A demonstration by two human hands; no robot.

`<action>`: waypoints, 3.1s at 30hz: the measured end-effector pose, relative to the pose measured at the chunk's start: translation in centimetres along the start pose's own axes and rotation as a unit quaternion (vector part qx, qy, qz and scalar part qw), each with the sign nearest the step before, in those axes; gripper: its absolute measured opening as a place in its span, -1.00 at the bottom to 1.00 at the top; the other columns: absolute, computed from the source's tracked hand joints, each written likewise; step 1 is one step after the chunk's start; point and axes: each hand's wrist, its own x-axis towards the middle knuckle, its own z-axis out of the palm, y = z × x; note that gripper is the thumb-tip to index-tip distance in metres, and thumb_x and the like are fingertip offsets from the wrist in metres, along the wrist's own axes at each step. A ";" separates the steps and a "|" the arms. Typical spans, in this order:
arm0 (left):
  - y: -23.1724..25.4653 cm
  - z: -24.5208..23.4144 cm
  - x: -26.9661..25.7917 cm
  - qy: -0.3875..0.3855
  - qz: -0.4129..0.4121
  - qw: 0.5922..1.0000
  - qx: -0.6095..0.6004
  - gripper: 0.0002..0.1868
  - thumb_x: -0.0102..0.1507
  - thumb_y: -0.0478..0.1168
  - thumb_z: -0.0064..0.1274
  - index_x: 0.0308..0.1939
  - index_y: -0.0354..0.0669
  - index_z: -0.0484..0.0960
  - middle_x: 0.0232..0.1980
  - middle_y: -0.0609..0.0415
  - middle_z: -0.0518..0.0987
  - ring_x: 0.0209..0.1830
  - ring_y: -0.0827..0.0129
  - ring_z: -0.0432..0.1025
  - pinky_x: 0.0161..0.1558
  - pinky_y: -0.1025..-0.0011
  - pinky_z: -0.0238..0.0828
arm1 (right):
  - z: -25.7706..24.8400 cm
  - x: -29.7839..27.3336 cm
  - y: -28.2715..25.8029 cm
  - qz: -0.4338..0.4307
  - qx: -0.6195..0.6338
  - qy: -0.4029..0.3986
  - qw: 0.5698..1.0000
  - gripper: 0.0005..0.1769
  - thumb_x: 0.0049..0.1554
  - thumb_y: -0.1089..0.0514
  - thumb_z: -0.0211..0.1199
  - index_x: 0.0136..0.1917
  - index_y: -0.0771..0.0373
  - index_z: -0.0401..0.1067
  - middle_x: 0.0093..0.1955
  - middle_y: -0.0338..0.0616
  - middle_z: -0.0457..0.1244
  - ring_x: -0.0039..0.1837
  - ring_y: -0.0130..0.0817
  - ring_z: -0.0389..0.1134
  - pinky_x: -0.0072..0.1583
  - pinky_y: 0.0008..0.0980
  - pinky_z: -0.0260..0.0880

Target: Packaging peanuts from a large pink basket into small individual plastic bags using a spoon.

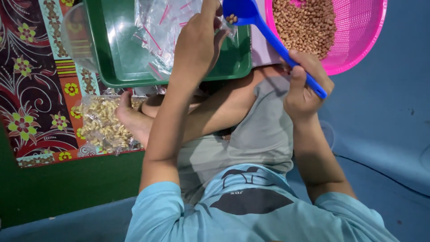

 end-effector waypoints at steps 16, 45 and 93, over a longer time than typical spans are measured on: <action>-0.1 -0.4 -0.2 -0.002 -0.005 1.000 0.001 -0.44 0.22 -0.38 0.25 0.22 -0.12 0.31 -0.19 -0.01 0.63 -0.25 0.11 0.55 -0.24 0.17 0.41 | 0.2 -0.6 0.4 -0.017 -0.030 0.003 0.999 -0.76 0.38 0.27 0.07 0.17 0.54 0.40 0.07 0.22 0.31 0.01 -0.08 0.33 0.10 -0.23 0.38; 0.8 -2.9 -0.8 0.102 0.101 0.988 0.060 -0.85 0.27 -0.37 0.27 -0.20 -0.30 0.57 0.07 -0.08 0.44 -0.01 0.02 0.36 0.07 0.19 0.35 | -7.7 -1.3 2.3 -0.221 -0.294 0.148 0.918 -0.54 0.49 0.01 -0.15 0.19 0.42 0.42 0.01 0.11 0.20 0.03 -0.05 0.15 0.10 -0.04 0.19; 7.0 -1.5 -15.1 0.023 -0.024 0.987 -0.156 -0.95 0.30 -0.27 0.19 -0.19 -0.11 0.74 -0.27 0.07 0.63 -0.35 0.26 0.51 -0.21 0.37 0.54 | 2.7 -5.6 -0.9 -0.005 0.128 -0.161 0.979 -0.97 0.08 0.27 0.44 -0.21 0.19 0.63 -0.27 -0.21 0.45 -0.26 -0.22 0.46 -0.12 -0.34 0.51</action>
